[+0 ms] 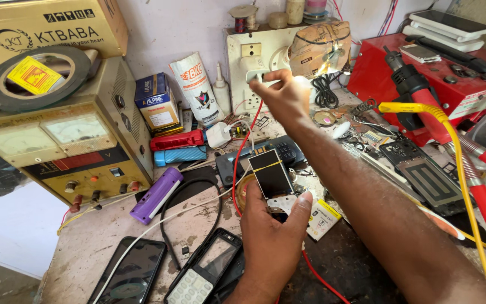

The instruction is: The person holds a disassembled mobile phone motherboard and uses a soldering iron to work on the charging port area. They connect a USB cable to test the connection, then continue soldering and inspecting the board with tweezers.

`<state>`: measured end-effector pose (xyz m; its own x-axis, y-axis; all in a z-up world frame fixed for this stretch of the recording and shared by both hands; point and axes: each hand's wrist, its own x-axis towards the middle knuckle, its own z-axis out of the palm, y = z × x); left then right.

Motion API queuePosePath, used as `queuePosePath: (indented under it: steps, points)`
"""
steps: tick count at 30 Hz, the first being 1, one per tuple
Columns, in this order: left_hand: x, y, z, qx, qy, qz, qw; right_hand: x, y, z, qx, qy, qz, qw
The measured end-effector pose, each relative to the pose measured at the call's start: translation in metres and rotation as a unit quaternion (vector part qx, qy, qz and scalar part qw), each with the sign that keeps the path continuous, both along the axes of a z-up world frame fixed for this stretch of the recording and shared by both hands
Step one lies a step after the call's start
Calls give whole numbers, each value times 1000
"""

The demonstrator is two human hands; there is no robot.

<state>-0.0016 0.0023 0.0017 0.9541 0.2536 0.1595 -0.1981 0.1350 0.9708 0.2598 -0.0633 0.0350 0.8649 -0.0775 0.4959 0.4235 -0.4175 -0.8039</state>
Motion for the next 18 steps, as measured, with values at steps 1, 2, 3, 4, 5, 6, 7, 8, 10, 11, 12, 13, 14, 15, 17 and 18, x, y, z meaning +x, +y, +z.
queuePosePath:
  steps: [1,2,3,4,5,6,7,8,10,11,12,13,14,15,17,18]
  points:
    - [1,0,-1,13,-23,8,1000,-1,3,0,-25,-27,-21,999]
    - [1,0,-1,27,-46,17,998,-1,5,0,-50,-54,-42,996]
    - [2,0,-2,40,-69,25,997,0,7,1,-76,-81,-63,992]
    - [2,0,-2,28,-69,19,997,1,8,0,-76,-72,-61,993]
    - [3,0,-2,16,-69,14,997,2,8,0,-77,-63,-58,993]
    - [3,0,-2,4,-70,9,998,2,8,0,-78,-54,-56,994]
    - [2,0,-1,2,-53,7,999,1,7,-1,-88,-57,-55,993]
    - [1,0,-1,1,-36,6,999,0,6,-3,-97,-60,-55,992]
    - [0,1,1,3,-25,6,1000,-5,3,-7,-105,-63,-70,990]
    - [0,1,1,7,-32,8,999,-8,1,-10,-104,-64,-85,989]
    - [-1,1,3,12,-39,10,999,-10,0,-11,-102,-64,-99,988]
    - [-1,1,4,7,-17,4,1000,-12,-1,-12,-93,-76,-106,987]
    - [-2,1,6,3,5,-1,1000,-13,-2,-12,-85,-89,-114,986]
    - [-2,1,7,-1,27,-7,1000,-14,-3,-12,-75,-102,-121,985]
    - [-3,1,9,11,7,-3,1000,-14,-4,-11,-81,-90,-125,985]
    - [-3,2,10,17,-2,-1,1000,-14,-5,-10,-84,-84,-127,985]
